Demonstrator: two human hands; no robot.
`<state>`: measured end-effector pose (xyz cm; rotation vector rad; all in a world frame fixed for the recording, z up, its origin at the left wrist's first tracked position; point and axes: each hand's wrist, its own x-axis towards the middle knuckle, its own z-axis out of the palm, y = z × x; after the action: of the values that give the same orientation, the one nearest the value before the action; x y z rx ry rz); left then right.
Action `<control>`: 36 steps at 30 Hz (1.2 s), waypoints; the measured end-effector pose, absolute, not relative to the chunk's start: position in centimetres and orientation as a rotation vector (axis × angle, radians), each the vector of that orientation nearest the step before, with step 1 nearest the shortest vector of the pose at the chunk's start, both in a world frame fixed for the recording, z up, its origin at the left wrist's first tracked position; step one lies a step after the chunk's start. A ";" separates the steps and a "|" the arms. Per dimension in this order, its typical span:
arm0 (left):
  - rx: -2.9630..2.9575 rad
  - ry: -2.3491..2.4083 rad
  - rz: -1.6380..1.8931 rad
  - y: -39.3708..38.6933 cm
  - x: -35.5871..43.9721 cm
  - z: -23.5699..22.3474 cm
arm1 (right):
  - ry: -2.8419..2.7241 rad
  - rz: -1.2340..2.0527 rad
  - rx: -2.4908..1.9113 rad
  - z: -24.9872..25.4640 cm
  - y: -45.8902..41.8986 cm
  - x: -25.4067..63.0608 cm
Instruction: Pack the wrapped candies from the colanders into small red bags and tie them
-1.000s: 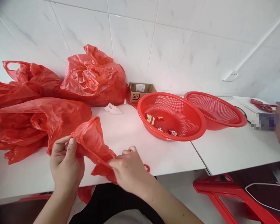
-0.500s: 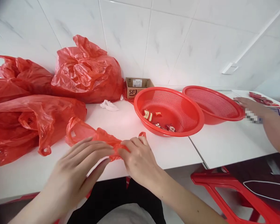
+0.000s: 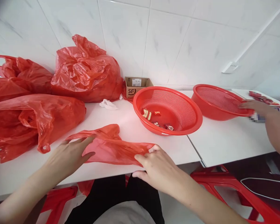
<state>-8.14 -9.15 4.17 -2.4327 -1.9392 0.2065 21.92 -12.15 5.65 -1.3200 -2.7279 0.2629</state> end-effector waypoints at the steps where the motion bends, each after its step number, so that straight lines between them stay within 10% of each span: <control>1: -2.444 -1.936 0.230 -9.3 -7.7 4.5 | -2.666 0.242 -1.293 6.5 -12.1 21.6; 10: -2.559 -1.697 0.349 -10.9 -4.2 6.8 | -2.687 0.279 -1.143 5.2 -8.6 14.6; 18: -2.630 -1.556 1.192 -9.9 -5.3 10.3 | -2.856 0.037 -1.681 5.1 -6.2 17.1; 28: -2.775 -1.395 0.140 -9.6 -2.2 5.9 | -2.723 0.157 -1.389 4.7 -6.9 15.2; 36: -2.869 -1.385 0.433 -8.8 -4.6 4.6 | -2.781 0.438 -1.649 3.3 -5.8 16.1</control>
<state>-4.60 -8.84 4.58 -2.8691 -1.3850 0.4334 16.12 -5.79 3.28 -1.6493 -2.7805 0.4376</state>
